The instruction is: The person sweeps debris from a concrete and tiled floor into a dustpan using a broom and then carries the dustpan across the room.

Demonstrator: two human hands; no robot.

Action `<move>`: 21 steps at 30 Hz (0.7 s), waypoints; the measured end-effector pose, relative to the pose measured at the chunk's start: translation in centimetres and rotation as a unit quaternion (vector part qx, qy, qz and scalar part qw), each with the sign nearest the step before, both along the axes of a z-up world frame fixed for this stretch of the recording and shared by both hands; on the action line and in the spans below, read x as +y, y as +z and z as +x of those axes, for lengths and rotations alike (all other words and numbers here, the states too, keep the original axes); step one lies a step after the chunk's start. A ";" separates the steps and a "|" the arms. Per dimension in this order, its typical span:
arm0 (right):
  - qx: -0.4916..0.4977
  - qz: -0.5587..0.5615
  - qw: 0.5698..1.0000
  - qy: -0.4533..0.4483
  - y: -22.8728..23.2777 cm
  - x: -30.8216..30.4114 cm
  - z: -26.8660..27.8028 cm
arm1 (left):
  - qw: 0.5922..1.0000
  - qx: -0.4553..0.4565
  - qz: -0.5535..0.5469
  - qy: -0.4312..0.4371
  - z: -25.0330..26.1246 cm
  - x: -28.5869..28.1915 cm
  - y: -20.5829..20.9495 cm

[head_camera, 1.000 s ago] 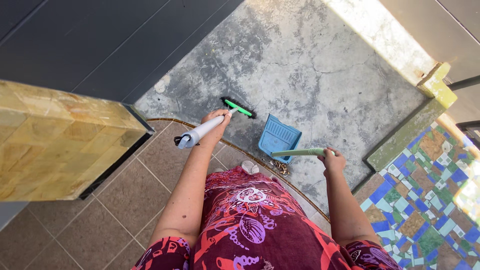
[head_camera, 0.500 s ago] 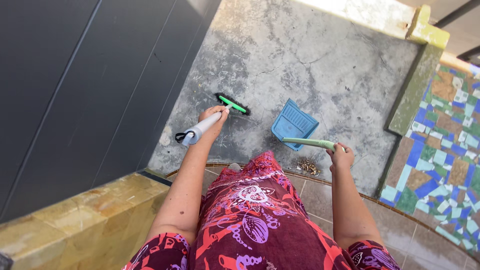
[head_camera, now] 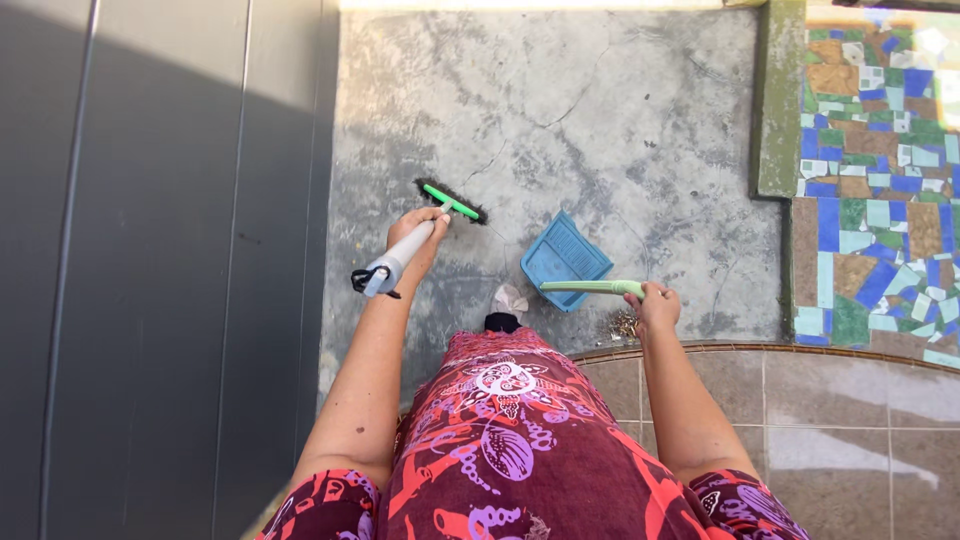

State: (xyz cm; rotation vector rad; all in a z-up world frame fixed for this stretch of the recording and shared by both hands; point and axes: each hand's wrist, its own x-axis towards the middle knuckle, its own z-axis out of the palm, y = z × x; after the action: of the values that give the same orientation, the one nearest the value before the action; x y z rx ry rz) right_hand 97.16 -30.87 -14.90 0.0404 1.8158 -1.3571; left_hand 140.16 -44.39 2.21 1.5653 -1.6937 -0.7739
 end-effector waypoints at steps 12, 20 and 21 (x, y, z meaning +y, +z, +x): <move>-0.065 0.019 0.995 -0.070 -4.6 -7.9 4.5 | 0.988 0.031 -0.019 -0.148 -7.7 -18.2 -4.3; -0.065 0.042 0.987 -0.140 -7.3 -12.9 9.3 | 0.960 0.055 0.004 -0.274 -11.0 -27.8 -5.6; -0.058 0.032 0.987 -0.143 -7.4 -13.4 9.8 | 0.954 0.032 0.003 -0.299 -11.5 -28.9 -5.5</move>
State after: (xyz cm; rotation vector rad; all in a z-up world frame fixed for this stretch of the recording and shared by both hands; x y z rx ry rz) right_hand 106.98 -44.26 -22.33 0.4205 1.8038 -1.4596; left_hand 128.67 -73.32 -3.29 1.0053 -2.1419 -1.1099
